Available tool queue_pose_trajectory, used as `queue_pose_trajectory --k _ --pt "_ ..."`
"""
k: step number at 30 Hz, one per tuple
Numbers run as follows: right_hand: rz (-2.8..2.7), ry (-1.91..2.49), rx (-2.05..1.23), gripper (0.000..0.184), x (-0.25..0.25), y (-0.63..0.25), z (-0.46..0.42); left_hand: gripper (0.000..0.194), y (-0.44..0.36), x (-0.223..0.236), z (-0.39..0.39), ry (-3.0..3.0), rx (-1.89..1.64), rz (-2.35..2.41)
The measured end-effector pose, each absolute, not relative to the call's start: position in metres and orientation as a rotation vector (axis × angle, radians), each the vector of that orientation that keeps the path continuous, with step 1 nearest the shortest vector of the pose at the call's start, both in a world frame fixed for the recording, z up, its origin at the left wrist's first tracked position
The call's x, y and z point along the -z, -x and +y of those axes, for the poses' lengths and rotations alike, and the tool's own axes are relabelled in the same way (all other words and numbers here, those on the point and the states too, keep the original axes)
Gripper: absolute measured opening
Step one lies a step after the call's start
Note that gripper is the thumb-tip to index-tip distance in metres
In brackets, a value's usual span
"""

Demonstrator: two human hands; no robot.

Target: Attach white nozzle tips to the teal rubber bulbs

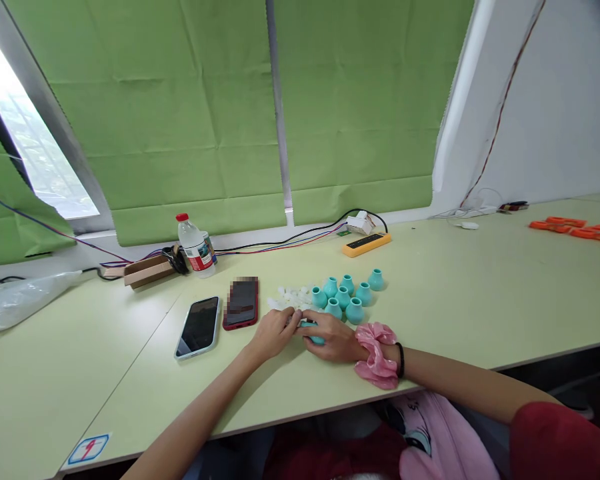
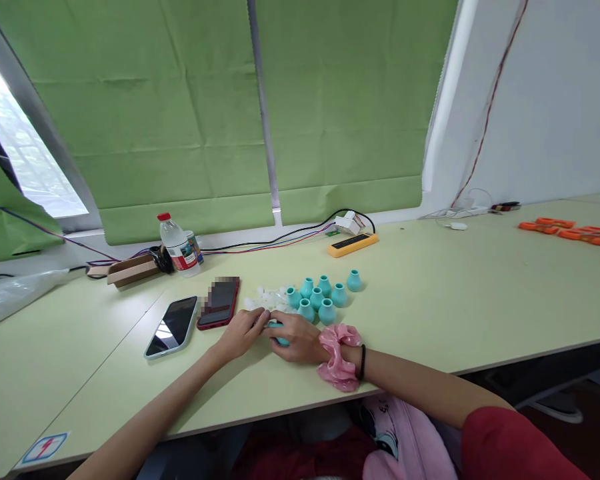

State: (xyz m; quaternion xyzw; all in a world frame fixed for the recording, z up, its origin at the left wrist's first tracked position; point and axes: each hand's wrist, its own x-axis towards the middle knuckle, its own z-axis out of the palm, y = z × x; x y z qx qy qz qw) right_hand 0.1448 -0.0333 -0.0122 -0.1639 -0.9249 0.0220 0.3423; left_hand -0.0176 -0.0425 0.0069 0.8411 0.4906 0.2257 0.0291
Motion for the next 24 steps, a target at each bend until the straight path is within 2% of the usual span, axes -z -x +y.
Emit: queue_pose_trajectory --k 10,15,24 --pt "-2.172 0.281 -0.019 0.025 0.016 -0.1442 -0.0291 0.033 0.0161 -0.0096 -0.0408 -2.121 -0.92 1.291" --pt "-2.129 0.263 -0.024 0.026 0.0142 -0.1452 -0.0312 0.032 0.0172 -0.006 -0.0385 -1.792 -0.866 1.153" --pt "-2.313 0.353 -0.154 0.024 0.0073 -0.1469 -0.034 0.039 0.0218 -0.0089 -0.0393 -1.745 -0.699 1.011"
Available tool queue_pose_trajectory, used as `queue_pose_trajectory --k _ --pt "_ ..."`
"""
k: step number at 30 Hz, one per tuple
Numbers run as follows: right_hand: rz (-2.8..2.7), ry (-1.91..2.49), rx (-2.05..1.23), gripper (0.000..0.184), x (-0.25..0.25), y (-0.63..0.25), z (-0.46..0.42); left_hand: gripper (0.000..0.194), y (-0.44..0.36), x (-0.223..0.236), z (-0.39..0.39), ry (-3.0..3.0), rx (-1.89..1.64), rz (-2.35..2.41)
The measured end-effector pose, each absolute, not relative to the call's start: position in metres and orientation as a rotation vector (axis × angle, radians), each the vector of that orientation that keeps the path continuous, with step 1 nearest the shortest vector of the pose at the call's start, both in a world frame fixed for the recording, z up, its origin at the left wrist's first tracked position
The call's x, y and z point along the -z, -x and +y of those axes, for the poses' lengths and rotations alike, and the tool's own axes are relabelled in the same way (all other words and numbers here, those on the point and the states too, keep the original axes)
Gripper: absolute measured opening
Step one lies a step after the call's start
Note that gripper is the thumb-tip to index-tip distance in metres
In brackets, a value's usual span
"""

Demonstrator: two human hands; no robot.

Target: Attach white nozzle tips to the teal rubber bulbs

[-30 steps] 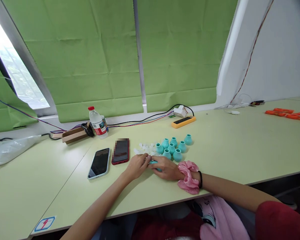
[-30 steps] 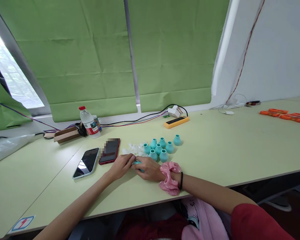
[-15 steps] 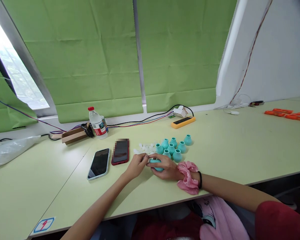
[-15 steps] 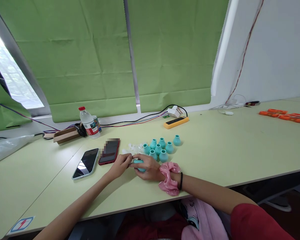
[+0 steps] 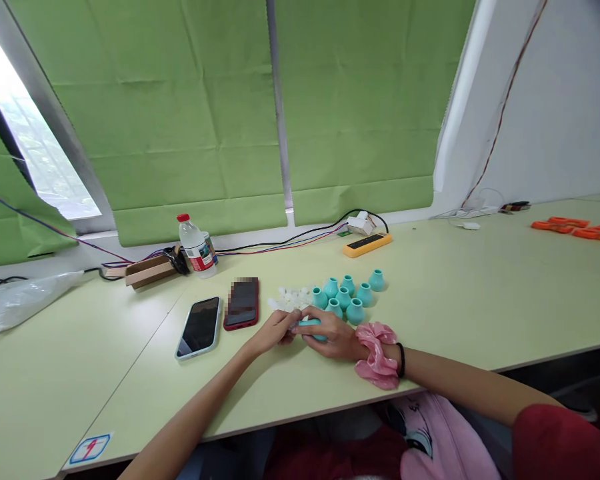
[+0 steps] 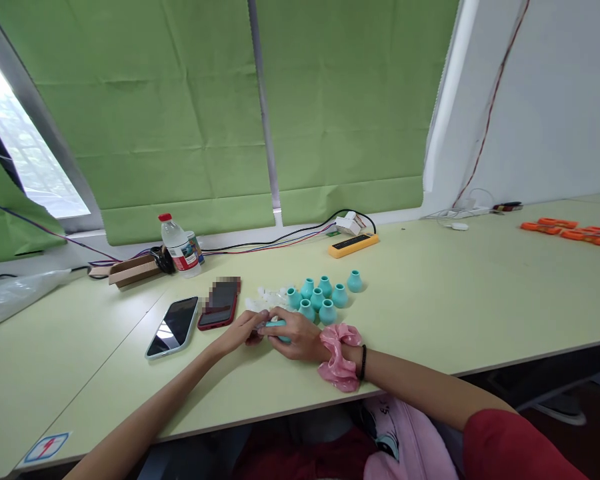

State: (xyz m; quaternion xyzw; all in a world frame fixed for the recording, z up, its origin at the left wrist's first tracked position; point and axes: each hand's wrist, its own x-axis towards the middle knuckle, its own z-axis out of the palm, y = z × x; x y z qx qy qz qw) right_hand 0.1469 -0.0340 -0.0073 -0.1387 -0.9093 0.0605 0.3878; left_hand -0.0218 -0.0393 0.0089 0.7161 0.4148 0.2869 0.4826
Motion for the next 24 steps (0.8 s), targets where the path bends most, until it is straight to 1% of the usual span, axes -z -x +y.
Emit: queue_pose_trajectory --k 7,13,18,24 --pt "-2.33 0.435 -0.147 0.018 0.009 -0.147 -0.035 0.044 0.022 -0.009 -0.039 -1.934 -0.598 0.987" --pt "-2.309 0.451 -0.089 0.017 0.013 -0.146 -0.032 0.041 0.021 -0.01 -0.039 -1.973 -0.606 1.011" --pt "-2.316 0.465 -0.096 0.018 0.017 -0.143 -0.03 0.039 0.02 -0.002 -0.038 -2.15 -0.693 1.217" --pt "-2.451 0.457 -0.037 0.019 0.017 -0.145 -0.029 0.037 0.017 0.001 -0.042 -2.432 -0.65 1.383"
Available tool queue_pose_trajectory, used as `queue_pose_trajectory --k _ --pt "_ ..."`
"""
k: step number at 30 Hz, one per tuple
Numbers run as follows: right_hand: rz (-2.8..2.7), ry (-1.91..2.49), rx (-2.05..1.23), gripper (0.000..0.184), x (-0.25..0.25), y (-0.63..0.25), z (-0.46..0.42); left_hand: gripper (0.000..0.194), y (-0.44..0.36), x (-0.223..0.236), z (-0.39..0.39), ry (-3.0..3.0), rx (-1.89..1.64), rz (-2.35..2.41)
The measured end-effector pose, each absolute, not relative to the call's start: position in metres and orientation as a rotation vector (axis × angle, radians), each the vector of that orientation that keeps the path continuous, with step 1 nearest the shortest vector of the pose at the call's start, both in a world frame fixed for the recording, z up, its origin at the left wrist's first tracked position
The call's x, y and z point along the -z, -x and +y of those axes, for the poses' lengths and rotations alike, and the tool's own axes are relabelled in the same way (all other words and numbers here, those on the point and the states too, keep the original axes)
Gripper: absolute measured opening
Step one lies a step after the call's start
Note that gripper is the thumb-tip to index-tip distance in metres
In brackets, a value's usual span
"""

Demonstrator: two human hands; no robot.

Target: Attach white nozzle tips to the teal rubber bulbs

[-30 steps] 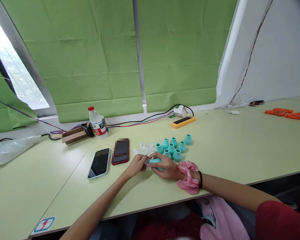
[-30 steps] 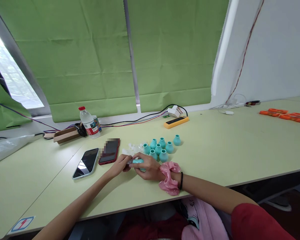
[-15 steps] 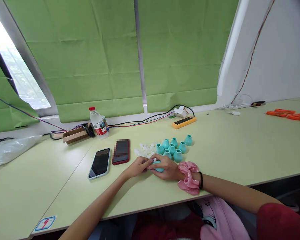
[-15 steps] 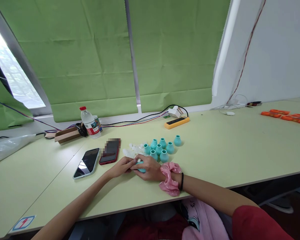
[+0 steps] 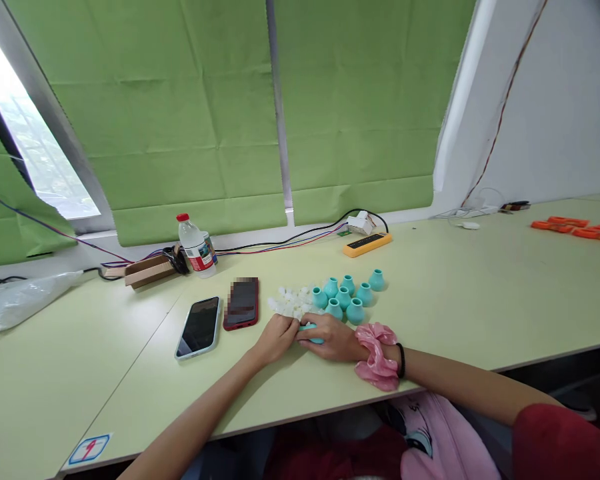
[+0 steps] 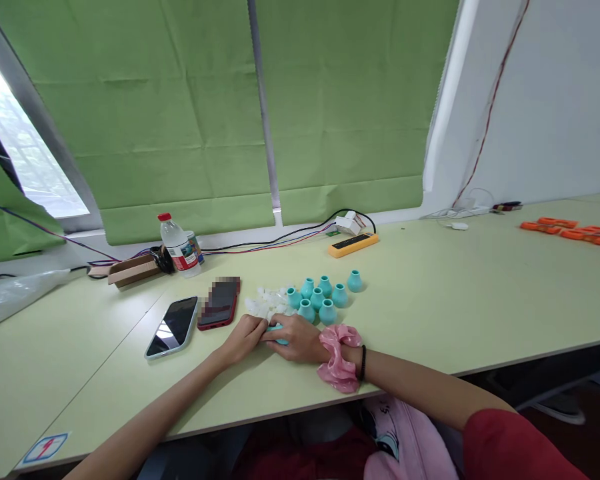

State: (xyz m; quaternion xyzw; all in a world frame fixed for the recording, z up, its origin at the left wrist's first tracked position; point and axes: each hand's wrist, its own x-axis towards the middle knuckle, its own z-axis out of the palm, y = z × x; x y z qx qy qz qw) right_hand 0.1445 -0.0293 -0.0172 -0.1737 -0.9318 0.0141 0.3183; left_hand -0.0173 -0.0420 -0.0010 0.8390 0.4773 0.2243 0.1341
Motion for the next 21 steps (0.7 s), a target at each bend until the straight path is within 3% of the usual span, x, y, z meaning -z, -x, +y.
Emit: queue_pose_trajectory --k 14,21 --pt "-2.435 0.314 -0.297 0.017 0.013 -0.145 -0.028 0.05 0.015 0.012 -0.041 -2.766 -0.58 1.582" --pt "-2.667 0.363 -0.165 0.021 -0.003 -0.152 -0.034 0.048 0.014 0.008 -0.04 -2.642 -0.646 1.563"
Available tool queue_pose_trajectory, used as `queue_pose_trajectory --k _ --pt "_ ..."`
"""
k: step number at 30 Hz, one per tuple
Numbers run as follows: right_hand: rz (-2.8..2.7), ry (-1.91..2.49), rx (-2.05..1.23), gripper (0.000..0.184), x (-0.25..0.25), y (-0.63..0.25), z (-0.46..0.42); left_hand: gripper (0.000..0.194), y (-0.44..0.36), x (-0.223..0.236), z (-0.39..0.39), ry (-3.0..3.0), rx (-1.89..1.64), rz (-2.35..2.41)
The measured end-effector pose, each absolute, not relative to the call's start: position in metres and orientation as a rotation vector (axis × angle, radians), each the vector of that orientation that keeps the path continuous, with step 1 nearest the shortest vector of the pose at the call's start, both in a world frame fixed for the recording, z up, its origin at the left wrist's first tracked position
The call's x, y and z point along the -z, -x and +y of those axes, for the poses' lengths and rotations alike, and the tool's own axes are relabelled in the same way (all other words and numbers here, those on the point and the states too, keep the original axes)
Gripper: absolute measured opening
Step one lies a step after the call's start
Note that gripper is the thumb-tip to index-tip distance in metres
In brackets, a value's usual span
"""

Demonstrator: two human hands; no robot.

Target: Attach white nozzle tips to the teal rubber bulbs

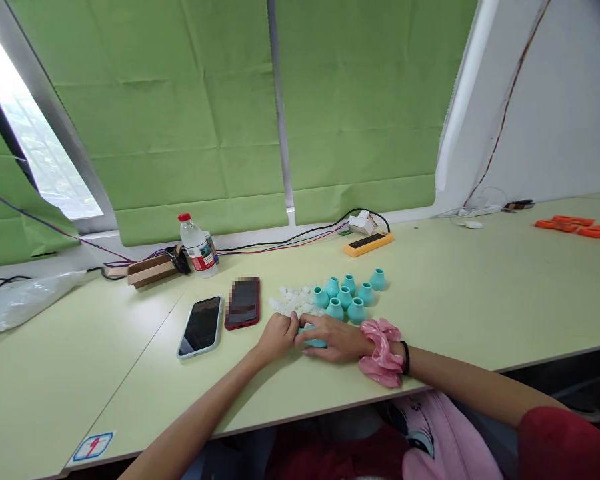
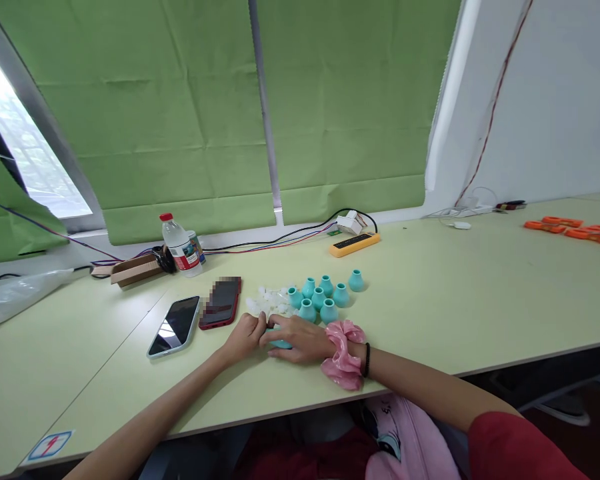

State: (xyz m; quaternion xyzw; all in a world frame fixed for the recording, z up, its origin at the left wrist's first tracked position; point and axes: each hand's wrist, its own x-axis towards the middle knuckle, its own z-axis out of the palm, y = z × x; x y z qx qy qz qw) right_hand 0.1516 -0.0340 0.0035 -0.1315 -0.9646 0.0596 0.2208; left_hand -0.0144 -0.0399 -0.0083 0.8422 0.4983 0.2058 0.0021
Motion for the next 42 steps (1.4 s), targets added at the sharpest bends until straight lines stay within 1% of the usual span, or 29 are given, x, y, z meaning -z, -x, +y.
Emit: queue_pose_trajectory --k 5,8,12,16,18,19,20,22,23,24,27,29,32,37,40,42 --pt "-2.738 0.343 -0.041 0.024 0.001 -0.15 -0.033 0.046 0.012 0.009 -0.039 -2.387 -0.823 1.533" --pt "-2.672 0.359 0.031 0.024 0.006 -0.148 -0.033 0.045 0.009 0.009 -0.04 -2.219 -0.944 1.463" --pt "-2.555 0.359 0.152 0.024 0.01 -0.146 -0.033 0.045 0.007 0.004 -0.038 -1.858 -0.99 1.288" --pt "-2.448 0.325 0.268 0.023 0.012 -0.148 -0.031 0.041 0.016 -0.007 -0.035 -1.576 -1.108 1.222" --pt "-2.402 0.348 0.267 0.02 0.012 -0.149 -0.03 0.043 0.021 -0.01 -0.035 -1.724 -1.192 1.405" --pt "-2.374 0.376 0.247 0.018 0.011 -0.15 -0.031 0.044 0.022 -0.01 -0.036 -1.891 -1.195 1.503" --pt "-2.342 0.405 0.218 0.015 0.01 -0.15 -0.031 0.042 0.023 -0.008 -0.037 -2.095 -1.161 1.561" --pt "-2.264 0.473 0.143 0.014 0.007 -0.152 -0.033 0.032 0.021 -0.002 -0.038 -2.482 -1.022 1.592" --pt "-2.225 0.499 0.106 0.016 0.005 -0.153 -0.034 0.031 0.02 0.003 -0.037 -2.61 -0.937 1.603" --pt "-2.191 0.516 0.075 0.018 0.004 -0.153 -0.035 0.035 0.02 0.008 -0.036 -2.685 -0.84 1.629" --pt "-2.14 0.541 0.027 0.022 0.001 -0.155 -0.035 0.042 0.022 0.025 -0.028 -2.686 -0.517 1.657" --pt "-2.148 0.561 0.007 0.022 -0.001 -0.156 -0.034 0.044 0.025 0.031 -0.025 -2.664 -0.468 1.668" --pt "-2.146 0.608 -0.048 0.025 -0.004 -0.157 -0.033 0.045 0.025 0.027 -0.025 -2.641 -0.556 1.673" --pt "-2.056 0.659 -0.106 0.031 -0.01 -0.159 -0.034 0.051 0.01 0.004 -0.045 -2.71 -0.704 1.564" --pt "-1.972 0.703 -0.067 0.03 -0.01 -0.158 -0.033 0.065 0.0 -0.002 -0.057 -2.839 -0.67 1.451" --pt "-1.922 0.713 -0.01 0.028 -0.01 -0.159 -0.028 0.065 -0.004 0.001 -0.06 -2.883 -0.604 1.41"
